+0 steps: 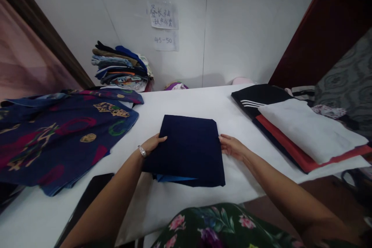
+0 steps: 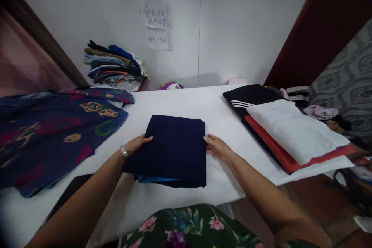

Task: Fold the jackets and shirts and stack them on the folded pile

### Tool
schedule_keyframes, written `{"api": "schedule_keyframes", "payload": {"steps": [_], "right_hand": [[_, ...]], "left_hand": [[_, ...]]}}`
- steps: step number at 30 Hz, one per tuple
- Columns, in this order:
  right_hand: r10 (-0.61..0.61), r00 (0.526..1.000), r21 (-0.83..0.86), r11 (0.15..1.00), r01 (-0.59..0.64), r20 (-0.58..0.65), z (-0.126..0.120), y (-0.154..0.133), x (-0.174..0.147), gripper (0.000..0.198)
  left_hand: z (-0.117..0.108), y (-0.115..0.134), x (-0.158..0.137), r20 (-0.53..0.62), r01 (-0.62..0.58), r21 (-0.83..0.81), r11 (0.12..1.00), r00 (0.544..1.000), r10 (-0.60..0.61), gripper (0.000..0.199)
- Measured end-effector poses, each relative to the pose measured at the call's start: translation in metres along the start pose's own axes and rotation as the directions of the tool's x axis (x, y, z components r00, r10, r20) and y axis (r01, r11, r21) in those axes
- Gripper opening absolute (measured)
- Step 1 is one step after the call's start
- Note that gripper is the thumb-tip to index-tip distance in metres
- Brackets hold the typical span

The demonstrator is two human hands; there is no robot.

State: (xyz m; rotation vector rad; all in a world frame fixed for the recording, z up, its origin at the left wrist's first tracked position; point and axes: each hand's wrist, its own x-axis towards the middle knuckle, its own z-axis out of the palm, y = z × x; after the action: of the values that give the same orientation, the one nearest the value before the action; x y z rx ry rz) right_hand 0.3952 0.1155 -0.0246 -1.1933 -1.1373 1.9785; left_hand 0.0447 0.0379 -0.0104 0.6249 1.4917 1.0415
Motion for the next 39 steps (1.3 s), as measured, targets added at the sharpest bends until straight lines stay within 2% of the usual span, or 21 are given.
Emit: {"api": "schedule_keyframes", "payload": {"steps": [3,7,10,13,15,17,19,20,22,24,25,27,29,30,31,32,34,35,37,39], "right_hand": [[-0.005,0.997,-0.058,0.998,0.000,-0.077,0.011,-0.014,0.028,0.085],[-0.044,0.999,-0.178,0.983,0.039,-0.021,0.025,-0.020,0.045,0.052],[-0.018,1.000,-0.084,0.996,0.017,-0.016,0.023,-0.015,0.040,0.030],[0.033,0.992,0.067,0.997,-0.025,-0.119,0.018,-0.006,0.022,0.017],[0.049,0.986,0.160,0.987,-0.023,-0.160,0.019,0.006,0.003,0.013],[0.054,0.989,0.256,0.966,-0.017,-0.139,0.026,0.022,-0.021,0.013],[0.083,0.996,0.321,0.944,-0.072,-0.020,0.035,0.041,-0.047,0.017],[0.124,0.988,0.321,0.936,-0.147,0.092,0.039,0.051,-0.059,0.023],[0.209,0.925,0.237,0.927,-0.291,0.318,0.045,0.063,-0.082,0.035],[0.248,0.869,0.117,0.938,-0.325,0.427,0.046,0.060,-0.101,0.035],[0.245,0.862,0.067,0.950,-0.304,0.443,0.046,0.053,-0.108,0.032],[0.173,0.891,-0.019,0.983,-0.182,0.421,0.045,0.028,-0.114,0.031],[0.017,0.929,-0.185,0.981,0.056,0.371,0.047,-0.001,-0.107,0.036],[-0.097,0.935,-0.322,0.922,0.214,0.342,0.048,-0.013,-0.097,0.040],[-0.218,0.920,-0.482,0.799,0.360,0.325,0.050,-0.022,-0.085,0.044],[-0.313,0.889,-0.636,0.621,0.458,0.334,0.052,-0.027,-0.069,0.049],[-0.379,0.840,-0.830,0.250,0.498,0.389,0.056,-0.026,-0.035,0.060],[-0.370,0.836,-0.873,0.114,0.474,0.406,0.058,-0.020,-0.018,0.064],[-0.350,0.837,-0.899,-0.039,0.437,0.422,0.058,-0.004,0.008,0.068],[-0.350,0.832,-0.900,-0.090,0.427,0.430,0.056,0.011,0.022,0.069]], "left_hand": [[-0.001,0.004,0.005,-0.002,-0.009,0.013,1.000,1.000,0.009,0.036],[-0.005,0.007,0.011,0.040,-0.046,-0.008,0.999,0.998,0.046,0.045],[-0.006,0.022,0.018,0.083,-0.045,0.017,0.999,0.996,0.043,0.051],[0.002,0.059,0.034,0.163,-0.020,0.203,0.979,0.987,-0.013,0.049],[0.016,0.094,0.053,0.224,-0.081,0.381,0.921,0.974,-0.007,0.042],[0.039,0.127,0.077,0.259,-0.171,0.559,0.811,0.965,0.025,0.033],[0.070,0.148,0.101,0.248,-0.237,0.681,0.693,0.965,0.086,0.025],[0.088,0.152,0.113,0.242,-0.261,0.729,0.633,0.963,0.119,0.021],[0.122,0.145,0.131,0.259,-0.322,0.782,0.533,0.946,0.193,0.017],[0.147,0.126,0.143,0.278,-0.347,0.803,0.485,0.937,0.210,0.018],[0.154,0.116,0.147,0.283,-0.348,0.809,0.473,0.937,0.206,0.019],[0.158,0.097,0.149,0.290,-0.349,0.820,0.454,0.937,0.196,0.020],[0.151,0.087,0.148,0.299,-0.360,0.825,0.435,0.932,0.204,0.022],[0.146,0.084,0.146,0.303,-0.368,0.827,0.425,0.928,0.214,0.025],[0.140,0.082,0.143,0.306,-0.376,0.830,0.412,0.924,0.229,0.027],[0.134,0.080,0.140,0.305,-0.383,0.834,0.397,0.920,0.247,0.031],[0.125,0.075,0.132,0.293,-0.390,0.848,0.359,0.909,0.296,0.038],[0.121,0.072,0.129,0.283,-0.389,0.857,0.339,0.903,0.322,0.041],[0.113,0.065,0.123,0.255,-0.379,0.874,0.304,0.890,0.377,0.047],[0.104,0.060,0.119,0.192,-0.325,0.909,0.260,0.882,0.431,0.049]]}}
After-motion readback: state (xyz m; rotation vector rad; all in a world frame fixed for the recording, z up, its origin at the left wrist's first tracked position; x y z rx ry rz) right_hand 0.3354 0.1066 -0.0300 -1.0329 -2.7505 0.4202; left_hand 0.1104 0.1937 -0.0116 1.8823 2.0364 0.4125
